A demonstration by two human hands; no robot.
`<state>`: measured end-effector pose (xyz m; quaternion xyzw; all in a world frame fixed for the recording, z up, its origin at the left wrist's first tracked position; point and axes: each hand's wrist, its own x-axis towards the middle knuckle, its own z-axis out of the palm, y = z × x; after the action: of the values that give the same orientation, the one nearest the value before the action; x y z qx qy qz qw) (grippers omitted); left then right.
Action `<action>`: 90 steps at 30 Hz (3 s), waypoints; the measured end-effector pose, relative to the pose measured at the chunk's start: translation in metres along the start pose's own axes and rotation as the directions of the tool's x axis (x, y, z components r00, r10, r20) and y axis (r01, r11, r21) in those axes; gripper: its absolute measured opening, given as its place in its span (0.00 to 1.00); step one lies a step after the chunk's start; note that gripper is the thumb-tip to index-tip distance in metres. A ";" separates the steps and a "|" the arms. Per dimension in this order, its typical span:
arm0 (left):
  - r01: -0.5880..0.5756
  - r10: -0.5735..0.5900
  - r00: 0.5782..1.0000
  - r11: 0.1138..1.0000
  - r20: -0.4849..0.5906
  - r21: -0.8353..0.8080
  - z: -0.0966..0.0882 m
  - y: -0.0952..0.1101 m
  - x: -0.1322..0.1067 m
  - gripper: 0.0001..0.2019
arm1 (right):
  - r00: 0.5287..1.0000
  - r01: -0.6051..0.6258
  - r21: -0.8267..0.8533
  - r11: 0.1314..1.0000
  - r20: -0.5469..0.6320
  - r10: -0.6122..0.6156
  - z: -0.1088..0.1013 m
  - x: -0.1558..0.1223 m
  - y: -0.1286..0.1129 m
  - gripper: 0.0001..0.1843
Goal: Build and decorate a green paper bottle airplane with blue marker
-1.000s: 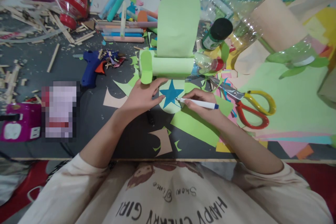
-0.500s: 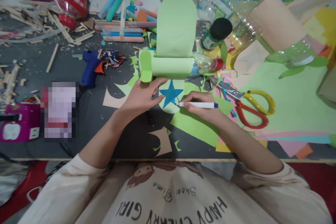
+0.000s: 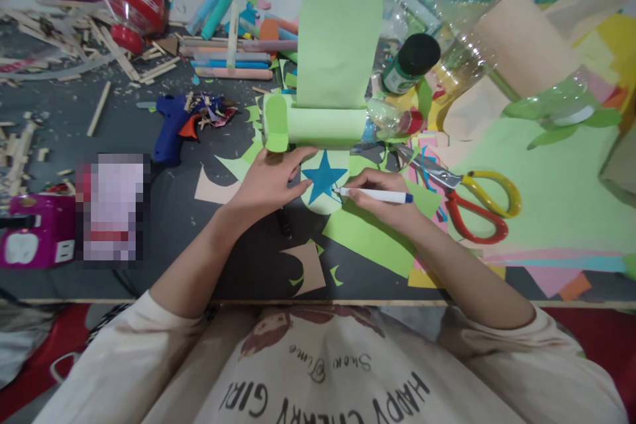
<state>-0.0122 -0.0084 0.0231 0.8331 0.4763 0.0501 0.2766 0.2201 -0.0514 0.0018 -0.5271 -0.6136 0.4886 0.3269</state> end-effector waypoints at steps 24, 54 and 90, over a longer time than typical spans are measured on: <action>-0.022 0.022 0.999 1.000 -0.029 -0.005 0.002 -0.002 0.000 0.23 | 1.000 0.006 0.024 1.000 -0.026 -0.005 -0.001 0.002 -0.002 0.08; 0.000 0.000 0.999 1.000 -0.036 -0.014 0.003 -0.001 -0.001 0.25 | 0.998 0.016 0.087 0.996 -0.065 -0.010 -0.001 0.004 -0.006 0.06; -0.014 0.014 0.999 1.000 -0.043 -0.017 0.002 -0.001 -0.002 0.25 | 0.999 -0.034 0.088 0.996 0.005 0.034 -0.004 0.005 -0.011 0.08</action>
<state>-0.0134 -0.0101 0.0213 0.8328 0.4758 0.0739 0.2730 0.2191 -0.0448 0.0131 -0.5220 -0.5830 0.5214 0.3403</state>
